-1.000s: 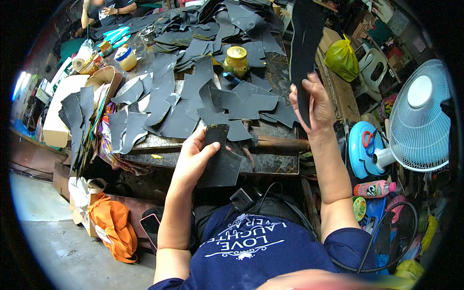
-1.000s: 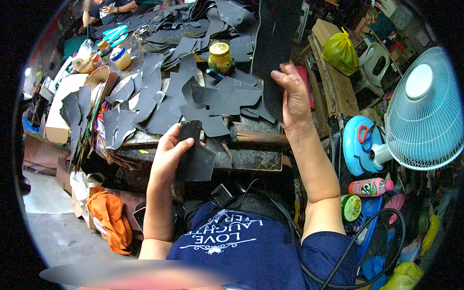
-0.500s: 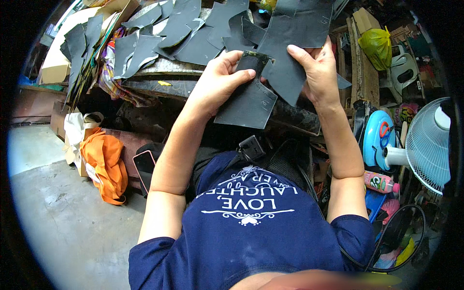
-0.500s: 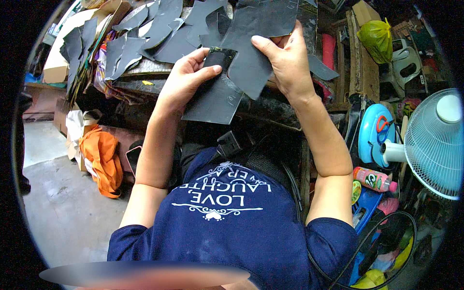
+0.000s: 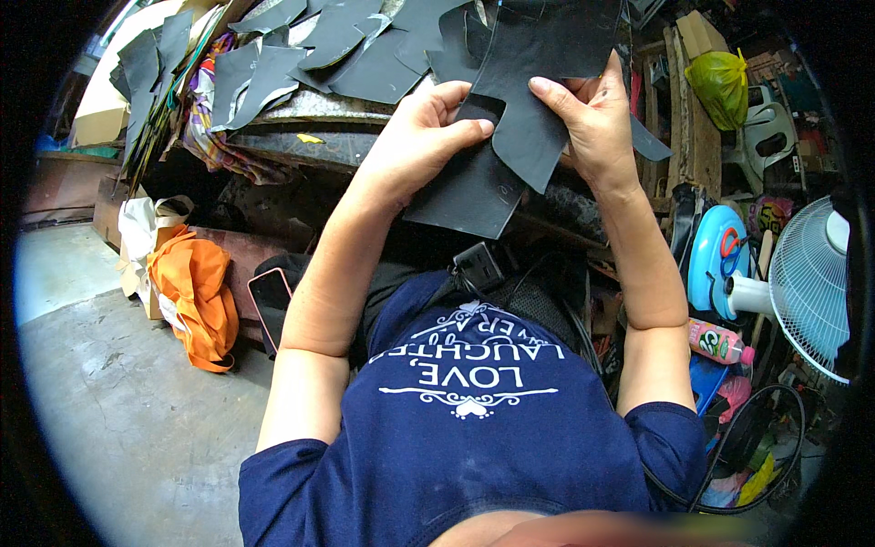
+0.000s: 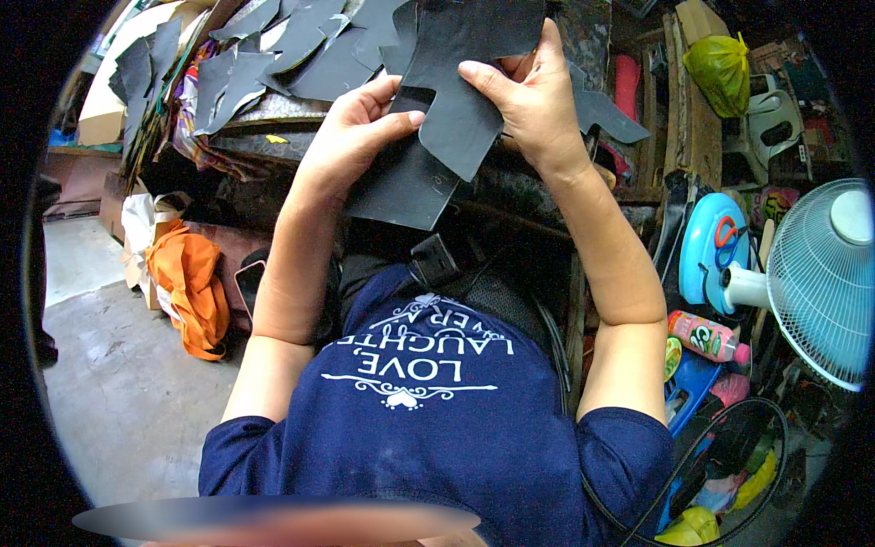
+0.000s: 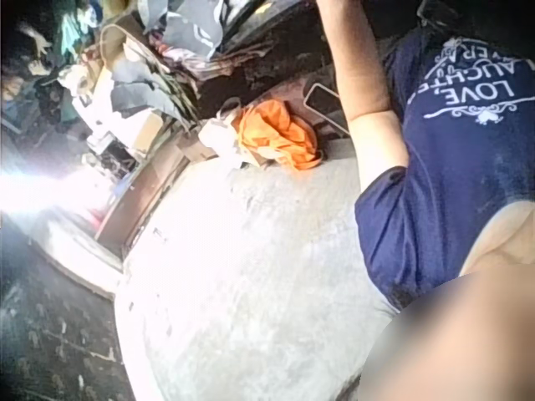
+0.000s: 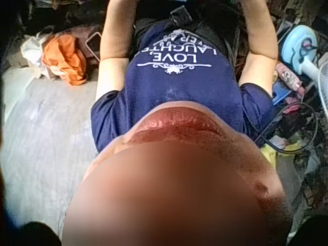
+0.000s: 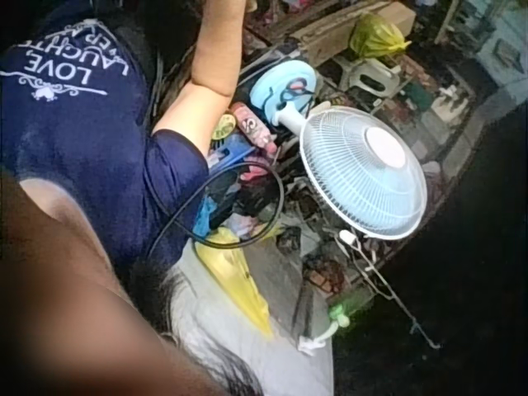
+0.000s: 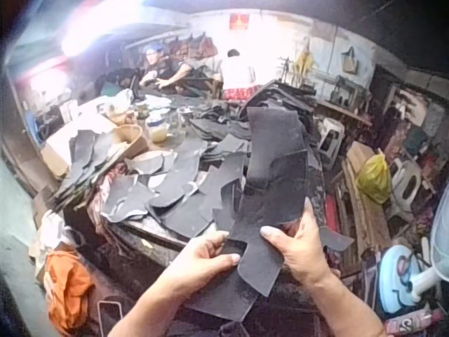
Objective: The person repeatedly picks up dark gray cut pieces from a cluttered table, separates them, and places them back down. The hands move pieces around, occasionally lifting and repositioning them, but no final stacking or destination is shown.
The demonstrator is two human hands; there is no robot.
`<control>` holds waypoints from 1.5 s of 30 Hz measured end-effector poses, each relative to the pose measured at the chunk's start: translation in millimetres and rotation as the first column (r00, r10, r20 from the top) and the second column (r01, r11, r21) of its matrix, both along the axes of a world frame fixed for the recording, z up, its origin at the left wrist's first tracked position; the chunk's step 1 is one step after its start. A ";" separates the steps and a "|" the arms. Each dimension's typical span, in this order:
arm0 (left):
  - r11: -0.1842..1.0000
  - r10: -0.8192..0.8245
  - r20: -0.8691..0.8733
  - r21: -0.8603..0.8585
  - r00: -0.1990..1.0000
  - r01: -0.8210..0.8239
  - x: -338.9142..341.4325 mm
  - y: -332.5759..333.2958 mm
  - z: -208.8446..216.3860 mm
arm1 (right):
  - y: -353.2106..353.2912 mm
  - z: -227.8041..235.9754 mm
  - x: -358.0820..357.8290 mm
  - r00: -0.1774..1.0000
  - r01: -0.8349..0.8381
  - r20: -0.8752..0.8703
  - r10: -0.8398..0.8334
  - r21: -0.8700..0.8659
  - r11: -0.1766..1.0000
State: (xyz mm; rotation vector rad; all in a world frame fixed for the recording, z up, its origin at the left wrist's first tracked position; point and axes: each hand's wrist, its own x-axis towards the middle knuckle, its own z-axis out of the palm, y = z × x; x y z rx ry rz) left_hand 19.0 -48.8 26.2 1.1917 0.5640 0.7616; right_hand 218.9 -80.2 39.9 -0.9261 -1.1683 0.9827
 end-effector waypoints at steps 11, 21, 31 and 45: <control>1.000 -0.014 0.036 0.001 0.999 0.014 1.5 -2.1 1.8 | 0.5 -3.1 5.2 0.992 0.063 0.112 -0.065 0.019 0.998; 0.997 0.031 -0.019 -0.069 0.999 -0.032 1.4 1.9 6.9 | 0.7 -4.5 3.4 0.997 0.022 0.071 -0.021 -0.017 1.000; 0.990 0.107 -0.066 0.098 0.992 -0.101 10.5 4.9 3.1 | -12.8 5.2 7.0 0.994 -0.110 -0.008 0.112 -0.259 0.959; 0.991 0.119 -0.025 0.059 0.993 -0.118 20.4 -1.5 5.3 | -26.9 -5.3 -5.9 0.998 0.008 -0.053 -0.020 -0.204 0.979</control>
